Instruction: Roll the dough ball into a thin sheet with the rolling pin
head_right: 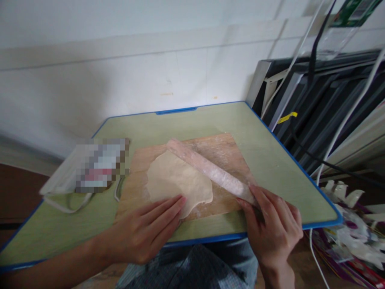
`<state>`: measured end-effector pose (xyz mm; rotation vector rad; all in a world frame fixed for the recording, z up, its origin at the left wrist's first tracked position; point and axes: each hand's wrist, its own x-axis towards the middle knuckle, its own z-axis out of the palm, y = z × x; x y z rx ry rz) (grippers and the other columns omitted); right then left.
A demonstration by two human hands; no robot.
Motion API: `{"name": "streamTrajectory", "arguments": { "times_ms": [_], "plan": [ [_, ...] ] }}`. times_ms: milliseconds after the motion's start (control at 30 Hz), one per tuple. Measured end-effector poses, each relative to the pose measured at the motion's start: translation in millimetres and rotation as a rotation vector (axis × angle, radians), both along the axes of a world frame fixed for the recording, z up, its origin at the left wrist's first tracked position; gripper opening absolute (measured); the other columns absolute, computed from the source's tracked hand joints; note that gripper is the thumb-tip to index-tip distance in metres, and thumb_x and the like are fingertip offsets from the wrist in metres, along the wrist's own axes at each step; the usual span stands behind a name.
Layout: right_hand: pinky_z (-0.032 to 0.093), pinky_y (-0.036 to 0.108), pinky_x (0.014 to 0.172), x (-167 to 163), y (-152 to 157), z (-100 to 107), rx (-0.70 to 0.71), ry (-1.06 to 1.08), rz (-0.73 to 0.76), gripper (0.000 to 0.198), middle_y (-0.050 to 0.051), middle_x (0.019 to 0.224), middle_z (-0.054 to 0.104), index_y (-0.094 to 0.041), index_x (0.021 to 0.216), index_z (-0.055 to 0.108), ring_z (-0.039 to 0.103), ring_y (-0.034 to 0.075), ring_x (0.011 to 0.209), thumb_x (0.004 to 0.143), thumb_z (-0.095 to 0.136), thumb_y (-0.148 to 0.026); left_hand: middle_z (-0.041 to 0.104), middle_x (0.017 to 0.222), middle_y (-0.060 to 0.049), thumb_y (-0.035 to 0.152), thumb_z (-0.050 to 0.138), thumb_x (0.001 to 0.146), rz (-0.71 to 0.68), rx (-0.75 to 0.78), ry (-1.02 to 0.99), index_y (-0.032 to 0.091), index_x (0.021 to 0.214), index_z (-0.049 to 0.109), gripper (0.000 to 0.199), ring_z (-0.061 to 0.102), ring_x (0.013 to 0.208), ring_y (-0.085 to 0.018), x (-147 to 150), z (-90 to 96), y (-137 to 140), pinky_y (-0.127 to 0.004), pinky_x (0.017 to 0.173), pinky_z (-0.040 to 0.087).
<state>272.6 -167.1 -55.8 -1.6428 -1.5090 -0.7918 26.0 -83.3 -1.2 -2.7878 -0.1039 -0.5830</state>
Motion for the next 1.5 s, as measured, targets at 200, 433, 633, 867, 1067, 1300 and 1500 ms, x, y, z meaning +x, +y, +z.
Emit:
{"name": "streamTrajectory", "arguments": {
  "times_ms": [200,433,633,867,1067,1300,1500],
  "plan": [
    [0.044,0.032,0.064,1,-1,-1,0.007,-0.016,0.003,0.022,0.008,0.080,0.069,-0.013,0.094,0.062,0.065,0.022,0.067,0.075,0.070,-0.019,0.068,0.104,-0.015,0.010,0.037,0.090,-0.007,-0.015,0.007,0.007,0.089,0.063,0.026,0.064,0.101,-0.023,-2,0.7,-2,-0.032,0.082,0.052],
    [0.044,0.032,0.064,-1,-2,0,-0.008,-0.009,-0.016,0.023,0.008,0.080,0.068,-0.013,0.094,0.063,0.065,0.022,0.067,0.074,0.071,-0.018,0.068,0.107,-0.013,0.010,0.029,0.095,0.098,-0.248,-0.030,0.008,0.093,0.059,0.031,0.063,0.101,-0.019,1,3.3,-4,-0.029,0.086,0.050],
    [0.043,0.032,0.065,0,-1,0,-0.012,-0.007,-0.014,0.024,0.007,0.080,0.068,-0.014,0.095,0.063,0.065,0.022,0.067,0.073,0.071,-0.018,0.068,0.099,-0.001,0.020,0.038,0.094,0.367,-0.979,-0.093,0.018,0.085,0.056,0.021,0.063,0.089,-0.012,5,19.6,12,-0.023,0.075,0.048],
    [0.044,0.032,0.065,-1,-1,0,0.001,0.007,-0.009,0.025,0.006,0.082,0.068,-0.015,0.097,0.063,0.065,0.021,0.068,0.073,0.071,-0.017,0.051,0.060,0.005,0.032,0.050,0.083,0.556,-1.401,-0.183,0.017,0.069,0.054,0.022,0.050,0.055,-0.009,10,32.8,70,-0.021,0.049,0.038],
    [0.044,0.032,0.063,-1,-1,0,0.003,0.001,-0.007,0.024,0.006,0.080,0.069,-0.016,0.098,0.064,0.065,0.021,0.067,0.075,0.070,-0.018,0.060,0.070,0.001,0.024,0.042,0.089,0.455,-1.040,-0.255,0.018,0.080,0.052,0.015,0.059,0.064,-0.012,10,20.3,60,-0.022,0.054,0.047],
    [0.044,0.032,0.064,0,-1,0,-0.014,0.012,-0.014,0.022,0.006,0.081,0.069,-0.016,0.097,0.063,0.065,0.021,0.067,0.076,0.069,-0.021,0.071,0.082,-0.005,0.011,0.044,0.091,-0.081,-0.141,-0.080,0.009,0.103,0.052,0.014,0.067,0.079,-0.016,8,8.6,28,-0.029,0.069,0.055],
    [0.043,0.032,0.063,-1,0,1,-0.008,0.000,-0.003,0.019,0.006,0.079,0.069,-0.015,0.096,0.063,0.065,0.021,0.066,0.078,0.067,-0.020,0.060,0.122,-0.015,0.016,0.035,0.093,0.017,-0.235,0.071,0.002,0.120,0.049,0.034,0.055,0.115,-0.022,4,4.8,40,-0.036,0.093,0.049]
  ]
}}
